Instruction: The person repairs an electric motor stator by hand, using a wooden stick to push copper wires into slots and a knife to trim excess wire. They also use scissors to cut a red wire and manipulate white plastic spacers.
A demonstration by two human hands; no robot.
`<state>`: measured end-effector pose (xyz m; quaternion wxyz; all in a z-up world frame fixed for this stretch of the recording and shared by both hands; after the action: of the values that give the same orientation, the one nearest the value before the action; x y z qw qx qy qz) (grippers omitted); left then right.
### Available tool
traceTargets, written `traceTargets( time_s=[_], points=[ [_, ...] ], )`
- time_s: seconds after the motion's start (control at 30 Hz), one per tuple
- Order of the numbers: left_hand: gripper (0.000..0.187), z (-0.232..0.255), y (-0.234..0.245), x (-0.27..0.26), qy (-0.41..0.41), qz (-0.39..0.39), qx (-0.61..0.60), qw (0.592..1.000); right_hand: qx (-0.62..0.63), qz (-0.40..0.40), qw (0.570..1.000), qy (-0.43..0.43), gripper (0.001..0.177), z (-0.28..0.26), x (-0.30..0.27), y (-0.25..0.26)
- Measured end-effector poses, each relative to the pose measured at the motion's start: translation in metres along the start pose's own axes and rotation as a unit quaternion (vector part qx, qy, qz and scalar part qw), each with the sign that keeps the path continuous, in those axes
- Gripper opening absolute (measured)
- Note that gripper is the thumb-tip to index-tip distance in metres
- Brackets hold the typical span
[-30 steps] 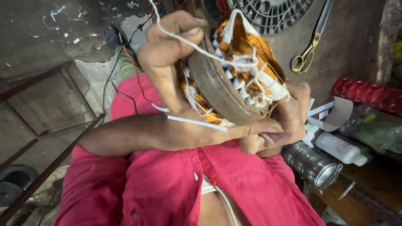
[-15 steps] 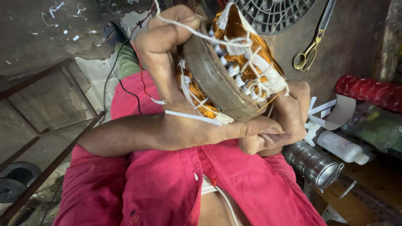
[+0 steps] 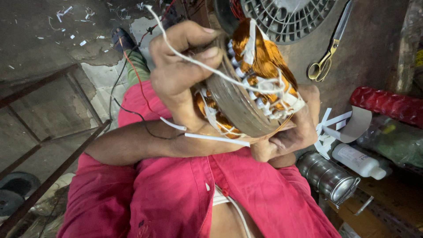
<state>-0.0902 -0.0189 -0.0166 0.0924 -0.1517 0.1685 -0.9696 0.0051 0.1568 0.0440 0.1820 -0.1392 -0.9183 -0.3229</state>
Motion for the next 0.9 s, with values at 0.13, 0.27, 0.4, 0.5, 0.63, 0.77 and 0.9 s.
traceTargets(
  time_s=[0.13, 0.27, 0.4, 0.5, 0.63, 0.77, 0.9],
  points=[
    [0.047, 0.02, -0.004, -0.001, 0.003, 0.009, 0.046, 0.999, 0.012, -0.01, 1.0, -0.019, 0.06, 0.001, 0.0, -0.002],
    [0.038, 0.046, -0.01, -0.012, -0.011, 0.003, 0.113, 0.994, 0.025, 0.001, 0.998, -0.052, 0.059, 0.001, 0.0, -0.006],
    [0.038, 0.054, -0.013, -0.008, -0.071, -0.023, 0.166, 0.983, 0.016, 0.001, 0.998, -0.068, 0.054, -0.001, 0.001, -0.009],
    [0.044, 0.063, -0.014, -0.004, -0.106, -0.035, 0.18, 0.977, 0.005, -0.008, 0.999, -0.045, 0.055, -0.004, 0.002, -0.011],
    [0.048, 0.071, -0.017, 0.001, -0.135, -0.073, 0.231, 0.961, 0.008, 0.008, 1.0, -0.013, 0.049, -0.001, 0.005, -0.013],
    [0.044, 0.07, -0.018, 0.003, -0.183, -0.109, 0.248, 0.945, 0.011, 0.011, 1.0, -0.024, 0.046, 0.0, 0.004, -0.015],
    [0.043, 0.069, -0.016, -0.001, -0.172, -0.133, 0.258, 0.941, 0.008, -0.013, 0.999, -0.042, 0.044, -0.001, 0.003, -0.016]
  ],
)
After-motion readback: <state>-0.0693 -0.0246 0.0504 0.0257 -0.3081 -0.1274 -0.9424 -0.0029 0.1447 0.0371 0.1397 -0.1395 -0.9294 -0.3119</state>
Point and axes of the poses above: each hand's wrist, its own x-axis towards the middle knuckle, its own y-axis out of the back of the hand, z = x × y, the point moved 9 cm from there along x, towards the middle knuckle, and after that the axes turned 5 degrees about x, right-handed, at the moved point
